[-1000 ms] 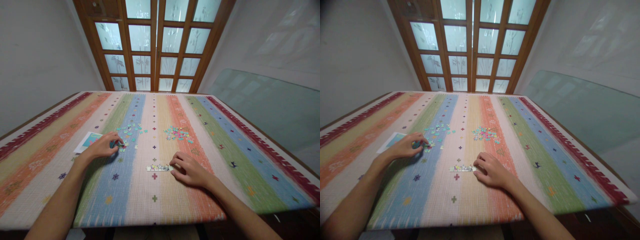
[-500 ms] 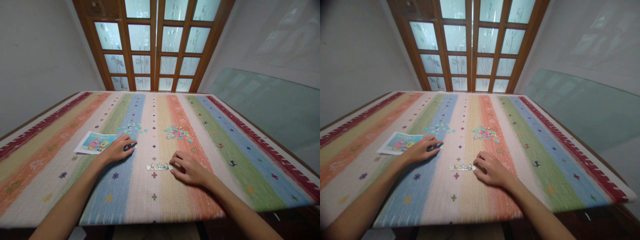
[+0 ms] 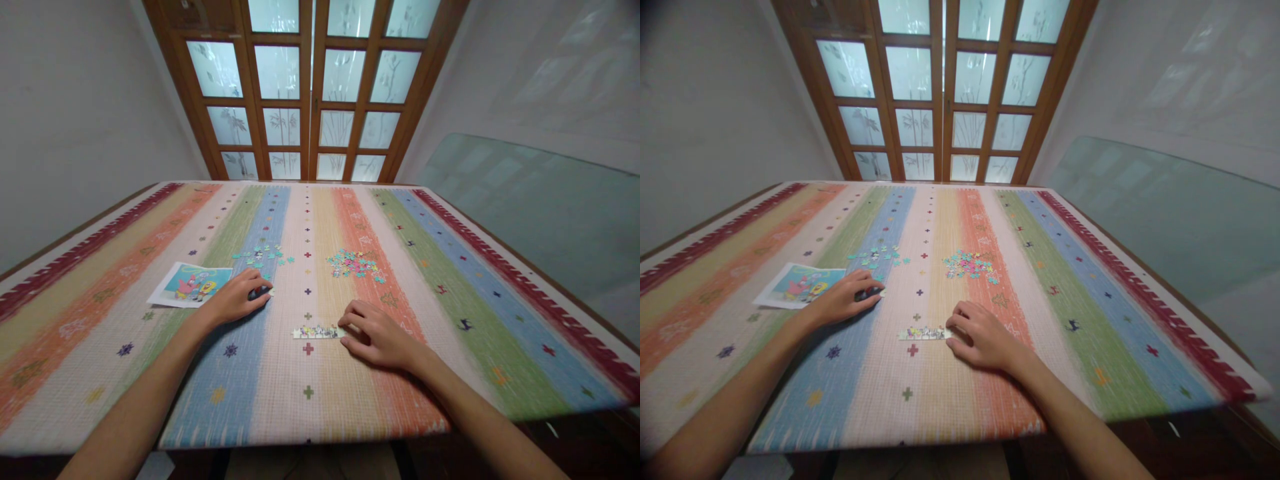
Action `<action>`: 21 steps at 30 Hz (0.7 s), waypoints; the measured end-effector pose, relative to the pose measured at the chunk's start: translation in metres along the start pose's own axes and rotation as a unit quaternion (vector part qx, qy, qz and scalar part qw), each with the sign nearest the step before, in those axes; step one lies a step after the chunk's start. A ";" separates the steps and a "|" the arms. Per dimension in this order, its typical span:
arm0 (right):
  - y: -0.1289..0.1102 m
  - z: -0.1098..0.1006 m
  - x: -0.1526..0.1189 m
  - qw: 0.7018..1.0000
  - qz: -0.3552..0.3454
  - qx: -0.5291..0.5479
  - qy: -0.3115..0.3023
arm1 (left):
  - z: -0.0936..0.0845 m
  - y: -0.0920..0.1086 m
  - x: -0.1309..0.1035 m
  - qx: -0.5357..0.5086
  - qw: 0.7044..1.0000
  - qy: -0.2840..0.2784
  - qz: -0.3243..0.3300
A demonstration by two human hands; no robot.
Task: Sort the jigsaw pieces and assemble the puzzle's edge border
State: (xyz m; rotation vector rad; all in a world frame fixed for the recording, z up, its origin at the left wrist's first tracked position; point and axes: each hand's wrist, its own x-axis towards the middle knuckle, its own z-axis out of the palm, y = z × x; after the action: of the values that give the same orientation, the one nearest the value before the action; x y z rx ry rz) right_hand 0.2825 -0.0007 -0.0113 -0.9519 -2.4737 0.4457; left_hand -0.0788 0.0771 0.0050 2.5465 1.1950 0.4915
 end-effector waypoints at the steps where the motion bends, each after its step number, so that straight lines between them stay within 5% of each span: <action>1: 0.000 0.000 0.000 1.000 0.000 0.002 0.000 | 0.000 0.001 0.000 -0.001 1.000 0.000 -0.001; 21: -0.001 -0.001 0.001 1.000 -0.004 -0.002 0.005 | 0.001 0.003 0.003 -0.015 1.000 0.000 -0.003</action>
State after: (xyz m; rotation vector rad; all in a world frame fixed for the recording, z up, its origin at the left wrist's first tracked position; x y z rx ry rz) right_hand 0.2819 -0.0007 -0.0102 -0.9421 -2.4703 0.4325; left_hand -0.0745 0.0774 0.0063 2.5171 1.1861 0.5044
